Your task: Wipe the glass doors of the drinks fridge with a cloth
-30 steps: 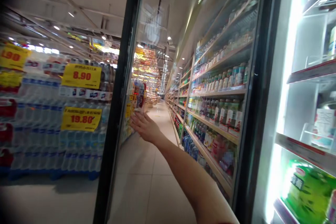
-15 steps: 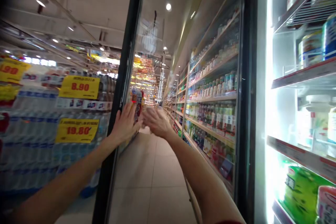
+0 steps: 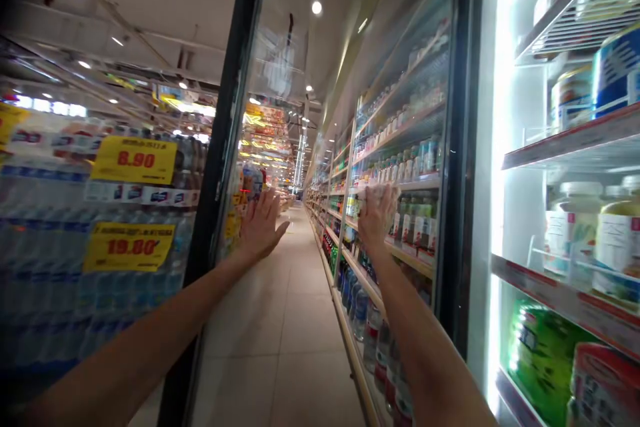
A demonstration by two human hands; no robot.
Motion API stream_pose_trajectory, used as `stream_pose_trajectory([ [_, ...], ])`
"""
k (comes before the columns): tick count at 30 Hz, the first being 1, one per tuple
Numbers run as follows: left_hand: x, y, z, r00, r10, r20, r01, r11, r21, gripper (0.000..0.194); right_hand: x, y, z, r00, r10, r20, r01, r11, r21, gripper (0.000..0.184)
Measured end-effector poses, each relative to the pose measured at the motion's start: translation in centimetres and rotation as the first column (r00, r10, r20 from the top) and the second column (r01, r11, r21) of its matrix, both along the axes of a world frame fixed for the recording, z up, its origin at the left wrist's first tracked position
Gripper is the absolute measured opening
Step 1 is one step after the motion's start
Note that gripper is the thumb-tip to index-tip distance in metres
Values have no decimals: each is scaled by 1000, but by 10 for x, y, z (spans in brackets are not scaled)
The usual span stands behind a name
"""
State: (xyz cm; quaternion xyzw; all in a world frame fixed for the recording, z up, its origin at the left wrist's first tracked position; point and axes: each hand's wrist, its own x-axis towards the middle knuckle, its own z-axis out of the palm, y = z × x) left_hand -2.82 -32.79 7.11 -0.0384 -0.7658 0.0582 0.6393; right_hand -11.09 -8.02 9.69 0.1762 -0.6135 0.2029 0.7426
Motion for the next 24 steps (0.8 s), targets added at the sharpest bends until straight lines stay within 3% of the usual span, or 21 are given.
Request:
stream_pose_trajectory([
  [1, -1, 1, 0, 1000, -6, -12, 6, 1000, 14, 64, 0, -2, -4, 1000, 15, -11, -14, 998, 69, 47],
  [2, -2, 3, -1, 1000, -11, -23, 12, 1000, 27, 64, 1, -5, -9, 999, 35, -22, -29, 975, 220, 46],
  [4, -2, 9, -2, 999, -29, -24, 29, 1000, 8, 61, 2, -8, -18, 998, 57, -21, -36, 832, 553, 46],
  [5, -2, 13, -3, 999, -43, -4, 43, 998, -37, 58, 1, -5, -19, 999, 48, -10, -30, 770, 637, 46],
  [6, -2, 17, -4, 998, -56, 24, 58, 994, -93, 56, -1, 0, -19, 1000, 26, 3, -21, 767, 641, 47],
  [7, -2, 20, -5, 996, -65, 53, 72, 986, -148, 55, -4, 8, -16, 1000, -3, 17, -7, 827, 562, 47],
  [9, -3, 27, -6, 994, -65, 85, 82, 974, -211, 54, -11, 28, -9, 999, -39, 38, 31, 981, 192, 47],
  [11, -6, 30, -8, 996, -59, 71, 72, 976, -204, 55, -17, 42, -5, 999, -40, 30, 44, 992, -120, 48],
  [12, -7, 31, -8, 996, -58, 62, 70, 978, -198, 56, -19, 47, -6, 999, -37, 23, 40, 988, -149, 49],
  [13, -8, 30, -9, 997, -60, 56, 70, 978, -196, 57, -20, 50, -9, 999, -35, 19, 36, 996, -76, 49],
  [14, -9, 30, -9, 997, -61, 53, 71, 978, -198, 57, -20, 53, -12, 999, -35, 23, 33, 996, 81, 49],
  [16, -10, 27, -8, 996, -64, 56, 74, 976, -203, 58, -20, 61, -20, 997, -64, 47, 39, 915, 401, 49],
  [17, -10, 27, -8, 996, -64, 62, 76, 976, -204, 58, -21, 68, -22, 994, -89, 61, 52, 892, 449, 48],
  [18, -10, 27, -8, 996, -65, 67, 78, 976, -203, 58, -22, 77, -22, 990, -114, 79, 74, 913, 401, 48],
  [20, -9, 29, -8, 995, -69, 73, 82, 978, -190, 58, -25, 91, -20, 981, -140, 132, 129, 988, 90, 47],
  [22, -10, 35, -10, 995, -76, 71, 87, 982, -167, 60, -26, 94, -19, 979, -120, 164, 147, 975, -169, 47],
  [24, -12, 44, -13, 993, -87, 78, 99, 981, -168, 61, -23, 84, -24, 984, -101, 149, 121, 984, -130, 46],
])
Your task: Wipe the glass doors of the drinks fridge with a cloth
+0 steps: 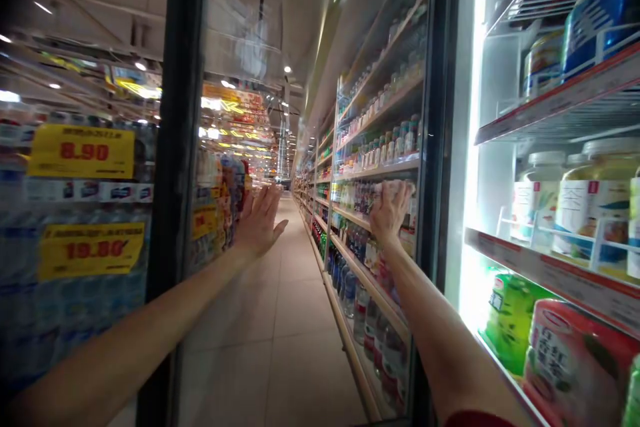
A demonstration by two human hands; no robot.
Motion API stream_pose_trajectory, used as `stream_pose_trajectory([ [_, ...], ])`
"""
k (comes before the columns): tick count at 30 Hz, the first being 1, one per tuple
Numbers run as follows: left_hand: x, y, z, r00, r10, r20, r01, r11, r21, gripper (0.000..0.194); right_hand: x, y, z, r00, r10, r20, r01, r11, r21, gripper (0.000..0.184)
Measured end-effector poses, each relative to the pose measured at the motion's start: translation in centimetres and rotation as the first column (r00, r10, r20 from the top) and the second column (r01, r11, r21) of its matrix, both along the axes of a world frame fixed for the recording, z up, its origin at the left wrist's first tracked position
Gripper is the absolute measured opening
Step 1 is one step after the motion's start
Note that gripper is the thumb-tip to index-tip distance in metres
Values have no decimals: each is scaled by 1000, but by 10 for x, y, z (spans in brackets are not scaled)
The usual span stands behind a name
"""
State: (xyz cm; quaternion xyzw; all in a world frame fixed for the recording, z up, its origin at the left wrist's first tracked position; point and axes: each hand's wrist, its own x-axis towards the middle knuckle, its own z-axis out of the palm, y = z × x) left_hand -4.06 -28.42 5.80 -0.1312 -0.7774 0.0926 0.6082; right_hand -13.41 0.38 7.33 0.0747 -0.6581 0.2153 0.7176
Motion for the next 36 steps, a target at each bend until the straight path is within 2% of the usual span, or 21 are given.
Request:
stream_pose_trajectory([
  [2, -3, 8, -3, 1000, -11, 10, 11, 1000, -19, 60, 6, -14, -9, 999, 47, -10, -42, 956, 289, 43],
  [4, -6, 13, -6, 1000, -17, 8, 17, 1000, -26, 61, 10, -17, -18, 997, 70, 21, -69, 810, 582, 41],
  [5, -8, 15, -6, 1000, -18, 1, 18, 1000, -23, 62, 10, -13, -20, 998, 59, 37, -69, 771, 633, 40],
  [6, -8, 16, -7, 1000, -19, -10, 18, 1000, -18, 62, 9, -6, -21, 998, 33, 47, -55, 800, 598, 40],
  [8, -10, 18, -9, 1000, -17, -24, 16, 1000, -22, 63, 5, 10, -21, 998, -30, 60, 11, 955, 297, 41],
  [10, -11, 23, -14, 999, -20, -25, 18, 998, -61, 62, 1, 19, -25, 996, -59, 65, 59, 998, 4, 44],
  [11, -12, 27, -18, 1000, -26, -16, 25, 995, -100, 61, 0, 19, -29, 997, -54, 57, 56, 998, -21, 45],
  [13, -14, 37, -28, 999, -39, 19, 42, 982, -184, 59, 1, 14, -43, 999, -17, 38, 9, 983, 183, 46],
  [15, -16, 46, -37, 998, -38, 43, 46, 975, -219, 60, 2, 11, -58, 999, 23, 42, -40, 880, 473, 45],
  [16, -17, 49, -40, 998, -32, 49, 42, 975, -219, 60, 2, 13, -64, 998, 26, 48, -48, 839, 542, 44],
  [18, -19, 52, -45, 999, -22, 48, 32, 978, -208, 61, 0, 21, -70, 999, -1, 49, -21, 888, 460, 43],
  [20, -21, 53, -47, 999, -22, 45, 31, 979, -202, 62, -3, 29, -72, 998, -41, 45, 32, 982, 186, 46],
  [22, -22, 54, -47, 999, -23, 45, 32, 982, -187, 63, -1, 26, -75, 998, -46, 34, 44, 997, 58, 48],
  [24, -22, 55, -48, 999, -25, 45, 32, 986, -163, 63, 3, 17, -80, 1000, -10, 21, 6, 978, 209, 48],
  [27, -22, 59, -50, 998, -37, 40, 42, 990, -134, 63, 8, 12, -89, 998, 29, 54, -54, 834, 549, 44],
  [28, -21, 60, -51, 998, -42, 40, 47, 991, -128, 63, 8, 16, -90, 998, 21, 61, -52, 827, 560, 42],
  [29, -21, 62, -52, 998, -45, 40, 50, 991, -122, 63, 6, 21, -90, 998, 4, 59, -33, 866, 499, 42],
  [31, -21, 65, -55, 998, -42, 42, 46, 994, -99, 62, 2, 28, -90, 999, -36, 38, 26, 971, 237, 44],
  [33, -22, 67, -59, 998, -35, 44, 38, 997, -73, 63, 0, 26, -95, 999, -49, 17, 48, 995, 85, 47],
  [34, -23, 68, -61, 998, -30, 46, 33, 997, -68, 63, 1, 21, -100, 999, -37, 10, 36, 992, 125, 48],
  [36, -24, 67, -69, 998, -26, 60, 32, 995, -98, 62, 5, 9, -113, 1000, 3, 26, -12, 931, 364, 47],
])
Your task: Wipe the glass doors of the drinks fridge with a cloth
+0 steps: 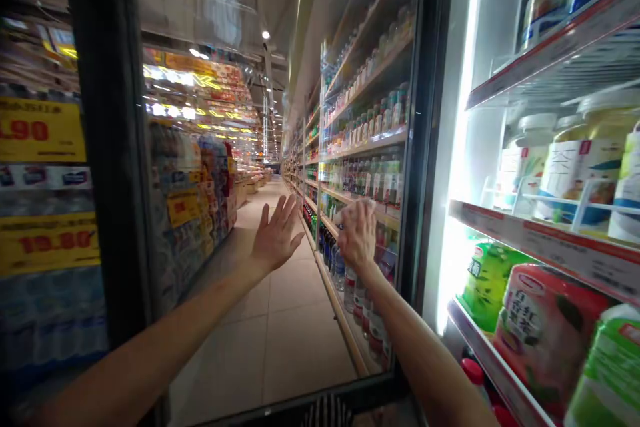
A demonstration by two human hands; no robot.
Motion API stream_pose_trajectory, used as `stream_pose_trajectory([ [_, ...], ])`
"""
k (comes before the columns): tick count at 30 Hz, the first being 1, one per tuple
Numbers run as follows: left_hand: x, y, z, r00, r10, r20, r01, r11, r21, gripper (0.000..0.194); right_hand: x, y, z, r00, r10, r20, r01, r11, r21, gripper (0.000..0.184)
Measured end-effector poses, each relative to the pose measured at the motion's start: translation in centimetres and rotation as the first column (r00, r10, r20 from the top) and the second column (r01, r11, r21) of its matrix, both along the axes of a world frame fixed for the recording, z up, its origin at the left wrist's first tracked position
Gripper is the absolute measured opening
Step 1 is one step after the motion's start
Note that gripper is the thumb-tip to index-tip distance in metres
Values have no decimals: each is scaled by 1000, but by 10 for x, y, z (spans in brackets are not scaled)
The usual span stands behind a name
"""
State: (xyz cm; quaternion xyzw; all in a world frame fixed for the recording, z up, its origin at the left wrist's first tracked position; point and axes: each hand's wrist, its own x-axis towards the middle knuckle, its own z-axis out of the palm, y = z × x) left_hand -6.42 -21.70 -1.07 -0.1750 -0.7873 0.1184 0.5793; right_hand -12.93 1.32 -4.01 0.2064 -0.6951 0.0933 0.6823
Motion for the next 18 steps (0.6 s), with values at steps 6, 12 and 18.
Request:
stream_pose_trajectory([
  [6, 1, -5, -22, 999, -20, 35, 26, 986, -164, 60, 0, 2, -22, 998, -41, 38, 45, 992, -117, 47],
  [12, 4, -5, -28, 998, -3, 58, 12, 988, -154, 60, 7, -21, -45, 995, 84, 47, -87, 993, 79, 56],
  [18, 4, -7, -43, 998, -2, 64, 13, 984, -179, 60, 2, -12, -50, 1000, 15, 26, -7, 952, -306, 53],
])
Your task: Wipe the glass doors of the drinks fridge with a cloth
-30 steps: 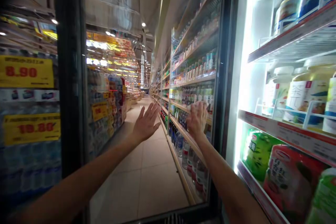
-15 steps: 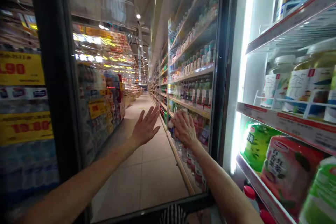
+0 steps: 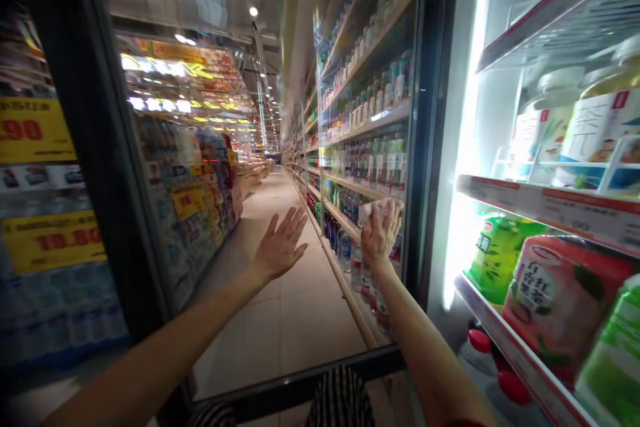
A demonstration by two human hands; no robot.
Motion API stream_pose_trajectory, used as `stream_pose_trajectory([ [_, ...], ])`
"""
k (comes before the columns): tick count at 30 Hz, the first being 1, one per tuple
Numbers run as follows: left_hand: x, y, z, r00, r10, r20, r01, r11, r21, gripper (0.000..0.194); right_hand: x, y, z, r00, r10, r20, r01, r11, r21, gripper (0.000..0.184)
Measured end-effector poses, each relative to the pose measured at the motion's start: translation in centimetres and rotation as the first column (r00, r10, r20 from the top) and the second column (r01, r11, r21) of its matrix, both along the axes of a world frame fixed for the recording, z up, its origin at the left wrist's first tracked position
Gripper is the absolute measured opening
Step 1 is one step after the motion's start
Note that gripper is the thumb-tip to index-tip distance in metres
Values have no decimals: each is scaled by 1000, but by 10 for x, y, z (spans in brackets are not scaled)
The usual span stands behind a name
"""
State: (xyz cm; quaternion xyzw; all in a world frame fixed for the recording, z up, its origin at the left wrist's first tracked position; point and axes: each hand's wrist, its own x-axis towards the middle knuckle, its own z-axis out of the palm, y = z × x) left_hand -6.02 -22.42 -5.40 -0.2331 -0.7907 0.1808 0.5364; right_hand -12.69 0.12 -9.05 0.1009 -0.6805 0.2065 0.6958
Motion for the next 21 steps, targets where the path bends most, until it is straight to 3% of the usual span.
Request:
stream_pose_trajectory([
  [1, 0, 0, -1, 1000, 3, -1, -3, 1000, 4, 59, 1, -4, -2, 1000, 9, 0, -9, 999, -53, 55],
  [2, 0, 1, -2, 1000, 6, -2, -6, 1000, 9, 59, 3, -9, -5, 999, 36, 6, -36, 999, -22, 57],
  [3, 0, 1, -3, 1000, 8, -2, -8, 1000, 14, 59, 6, -16, -9, 997, 74, 20, -75, 994, 80, 58],
  [5, 1, 1, -5, 1000, 4, -2, -4, 1000, 21, 57, 12, -25, -17, 989, 130, 73, -147, 930, 336, 58],
  [7, 2, 0, -7, 1000, -6, 1, 6, 1000, 16, 56, 13, -24, -19, 987, 125, 105, -158, 892, 423, 55],
  [8, 3, 0, -8, 1000, -11, 4, 11, 1000, 9, 56, 12, -19, -17, 990, 106, 96, -134, 921, 366, 54],
  [10, 3, -1, -11, 1000, -23, 0, 23, 1000, -2, 55, 9, -11, -11, 997, 58, 55, -65, 990, 122, 54],
  [11, 3, -1, -13, 1000, -25, -2, 25, 1000, -4, 55, 9, -10, -10, 998, 41, 39, -42, 999, 15, 55],
  [13, 4, -1, -16, 1000, -18, 0, 18, 1000, 4, 56, 13, -16, -16, 998, 47, 29, -47, 999, -15, 59],
  [15, 4, -2, -20, 1000, -10, 13, 10, 1000, 9, 56, 20, -29, -34, 993, 90, 77, -103, 975, 197, 62],
  [18, 6, -7, -29, 999, -7, 42, 7, 1000, 0, 56, 28, -34, -61, 980, 97, 172, -175, 830, 530, 57],
  [19, 6, -10, -32, 999, -14, 51, 14, 1000, -10, 56, 27, -29, -63, 981, 83, 178, -171, 810, 561, 54],
  [21, 6, -13, -37, 998, -24, 66, 26, 999, -26, 55, 21, -15, -57, 988, 44, 147, -106, 890, 444, 52],
])
